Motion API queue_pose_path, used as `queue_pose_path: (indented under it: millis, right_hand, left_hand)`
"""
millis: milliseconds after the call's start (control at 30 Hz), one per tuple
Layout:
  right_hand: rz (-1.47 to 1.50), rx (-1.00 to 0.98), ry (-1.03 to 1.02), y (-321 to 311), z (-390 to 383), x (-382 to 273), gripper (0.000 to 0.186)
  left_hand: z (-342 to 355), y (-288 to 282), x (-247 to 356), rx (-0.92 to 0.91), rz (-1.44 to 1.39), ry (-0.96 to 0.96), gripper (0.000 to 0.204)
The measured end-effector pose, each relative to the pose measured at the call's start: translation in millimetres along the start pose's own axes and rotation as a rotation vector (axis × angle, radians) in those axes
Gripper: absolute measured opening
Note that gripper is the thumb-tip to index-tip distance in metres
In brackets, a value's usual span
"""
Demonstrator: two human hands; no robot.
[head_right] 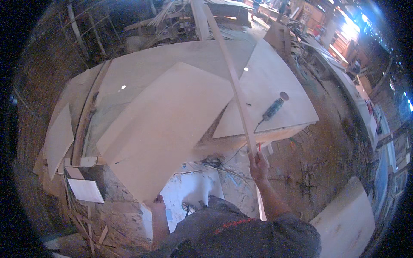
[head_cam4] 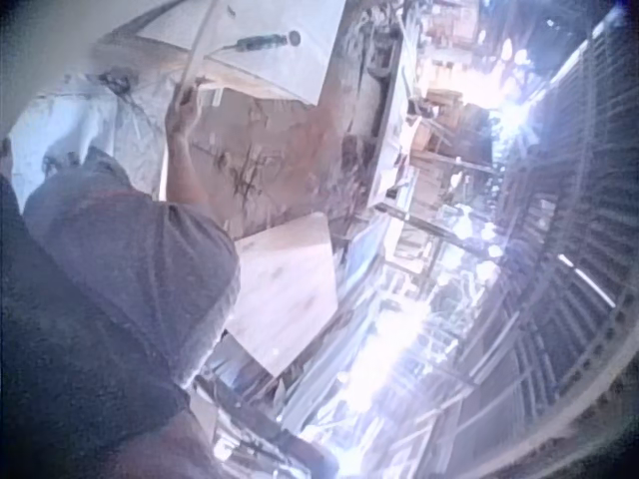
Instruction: The person repeatedly picks up rectangular wood panels, places them on a workbench, and uses a pencil and straightedge to draw lines. The person then stacks the marked panels and repeats the process with additional pieces.
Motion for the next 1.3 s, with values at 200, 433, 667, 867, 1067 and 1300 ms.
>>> queue_pose_path:
  millis: [200, 433, 667, 867, 1067, 1300]
  right_hand:
    - [0.029, 0.023, 0.027, -34, 5, 12, 0.027]
    - [0.089, 0.266, -0.031, -111, -48, -10, 0.024]
    - [0.243, 0.561, -0.055, -180, -181, -15, 0.019]
    - [-0.017, 0.87, 0.316, -274, -386, 45, 0.027]
    - [-0.379, 1.377, 0.497, -337, -544, -44, 0.024]
    - [-0.622, 1.652, 0.504, -393, -762, -85, 0.016]
  left_hand:
    - [34, -20, -28, -0.122, 0.148, -0.177, 0.078]
    - [-66, 7, -47, -0.914, 0.86, -0.601, 0.044]
    - [-103, 64, -38, -1.593, 1.276, -0.338, 0.047]
    - [-112, 58, -49, -1.945, 1.398, -0.367, 0.053]
    - [-147, -18, -99, -2.281, 1.486, -0.311, 0.048]
    - [-92, -154, -153, -2.519, 1.825, -0.241, 0.04]
Point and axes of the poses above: each hand's wrist, its own z-axis towards the middle knuckle, its own y-axis out of the palm, x = y × z, the point moved 7 cm from there along z, towards the middle knuckle, and after that the axes turned 11 degrees about y, right-handed, at the moved point
